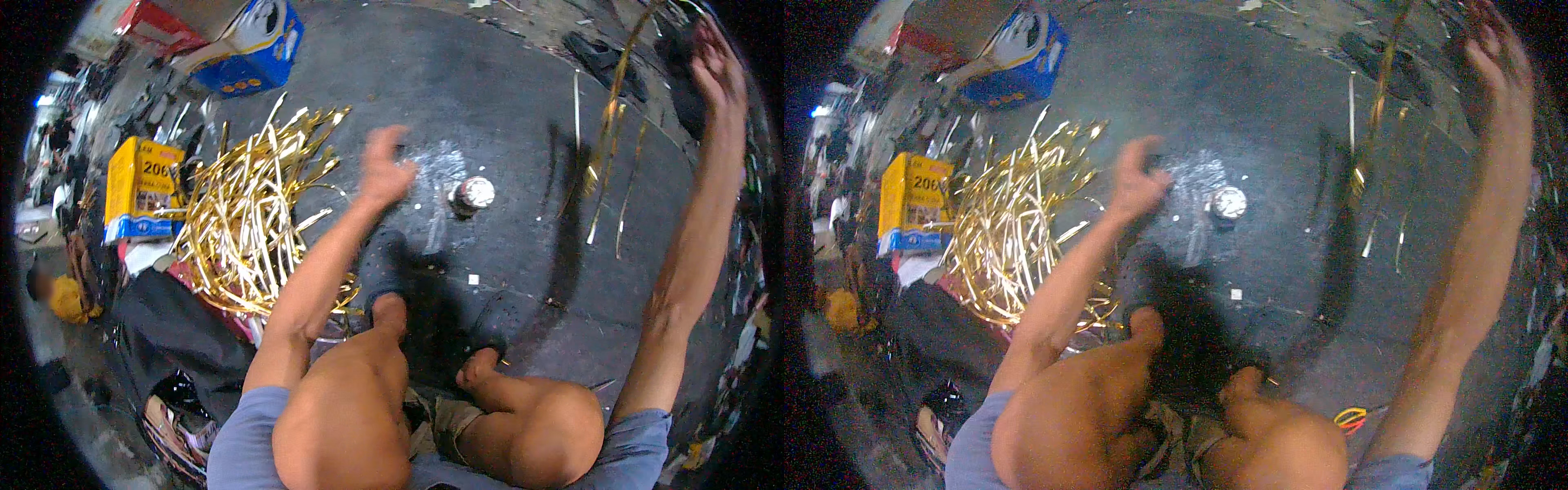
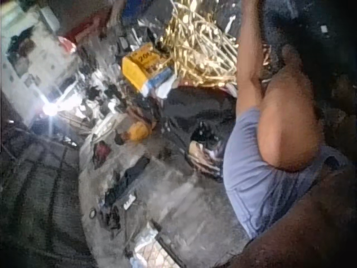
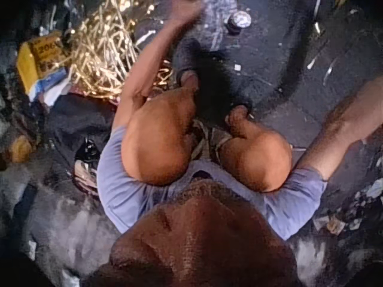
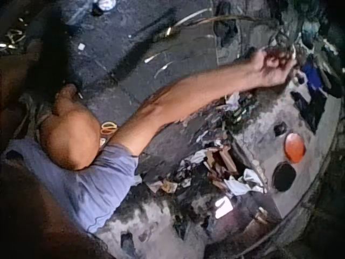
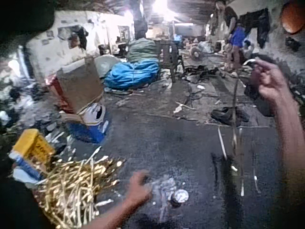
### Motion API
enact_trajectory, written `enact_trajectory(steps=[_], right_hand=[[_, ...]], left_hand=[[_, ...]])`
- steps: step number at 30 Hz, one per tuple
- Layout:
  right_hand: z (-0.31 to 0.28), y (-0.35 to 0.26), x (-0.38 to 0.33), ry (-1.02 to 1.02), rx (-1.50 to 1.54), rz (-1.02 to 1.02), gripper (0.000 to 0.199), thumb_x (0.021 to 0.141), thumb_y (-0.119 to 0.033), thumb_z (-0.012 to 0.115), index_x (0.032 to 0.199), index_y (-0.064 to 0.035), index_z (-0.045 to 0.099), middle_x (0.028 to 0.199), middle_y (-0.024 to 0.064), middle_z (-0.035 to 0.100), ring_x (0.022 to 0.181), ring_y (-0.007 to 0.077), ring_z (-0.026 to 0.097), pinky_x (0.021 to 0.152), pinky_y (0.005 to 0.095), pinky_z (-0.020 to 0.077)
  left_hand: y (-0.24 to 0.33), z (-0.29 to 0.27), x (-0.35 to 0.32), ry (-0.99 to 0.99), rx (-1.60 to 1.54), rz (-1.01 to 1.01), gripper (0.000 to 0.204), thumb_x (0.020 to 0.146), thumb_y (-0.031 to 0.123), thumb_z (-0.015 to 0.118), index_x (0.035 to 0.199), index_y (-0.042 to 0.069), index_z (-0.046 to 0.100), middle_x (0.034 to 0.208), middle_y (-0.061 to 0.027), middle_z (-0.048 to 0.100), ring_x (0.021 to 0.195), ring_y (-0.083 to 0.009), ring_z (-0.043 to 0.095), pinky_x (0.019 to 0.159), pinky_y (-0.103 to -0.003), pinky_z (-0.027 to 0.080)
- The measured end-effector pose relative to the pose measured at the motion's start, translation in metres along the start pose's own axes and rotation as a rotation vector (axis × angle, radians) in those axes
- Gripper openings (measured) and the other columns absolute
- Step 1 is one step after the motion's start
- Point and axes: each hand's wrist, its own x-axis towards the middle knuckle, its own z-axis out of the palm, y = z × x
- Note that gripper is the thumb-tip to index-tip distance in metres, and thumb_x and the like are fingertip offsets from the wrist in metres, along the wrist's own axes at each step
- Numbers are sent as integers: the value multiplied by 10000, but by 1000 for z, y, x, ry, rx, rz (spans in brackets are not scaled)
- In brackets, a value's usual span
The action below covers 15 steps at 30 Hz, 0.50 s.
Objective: The person sits on the floor and repeatedly wraps thin gold and white strips around a small cylindrical object. They place each wrapped strip on the floor beside them. The workspace is cluttered with boxes and loose strips.
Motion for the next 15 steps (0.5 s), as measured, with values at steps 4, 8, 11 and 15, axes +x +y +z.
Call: enact_trajectory(steps=[4, 8, 11, 15], right_hand=[[112, 70, -8, 490, 190, -57, 223, 1008, -217, 596, 886, -52, 683, 755, 73, 683, 665, 199, 640, 606, 319, 557], [57, 145, -66, 873, 98, -234, 175, 943, 36, 578, 1097, 104, 629, 1116, 178, 634, 1056, 258, 645, 920, 320, 609], [45, 226, -160, 929, -190, -94, 105, 867, -17, 643, 956, 39, 632, 952, 132, 655, 915, 238, 664, 809, 313, 571], [64, 338, -280, 1440, -428, 141, 142, 830, 1, 604, 689, -2, 589, 666, 72, 608, 567, 160, 578, 505, 296, 423]], left_hand=[[-107, -110, 13, 449, 497, -468, 351, 835, 174, 643, 1132, -12, 654, 1151, -233, 648, 1093, -413, 621, 959, -479, 481], [-137, -156, 11, 187, 758, -519, 322, 801, 241, 726, 1020, 11, 673, 961, -233, 696, 929, -430, 677, 856, -515, 527], [-131, -151, 10, 56, 833, -431, 259, 803, 244, 725, 945, 29, 704, 900, -225, 712, 878, -430, 695, 813, -519, 543], [-131, -141, 14, -79, 930, -311, 219, 793, 245, 742, 908, 59, 732, 896, -206, 729, 865, -401, 712, 803, -505, 552]])
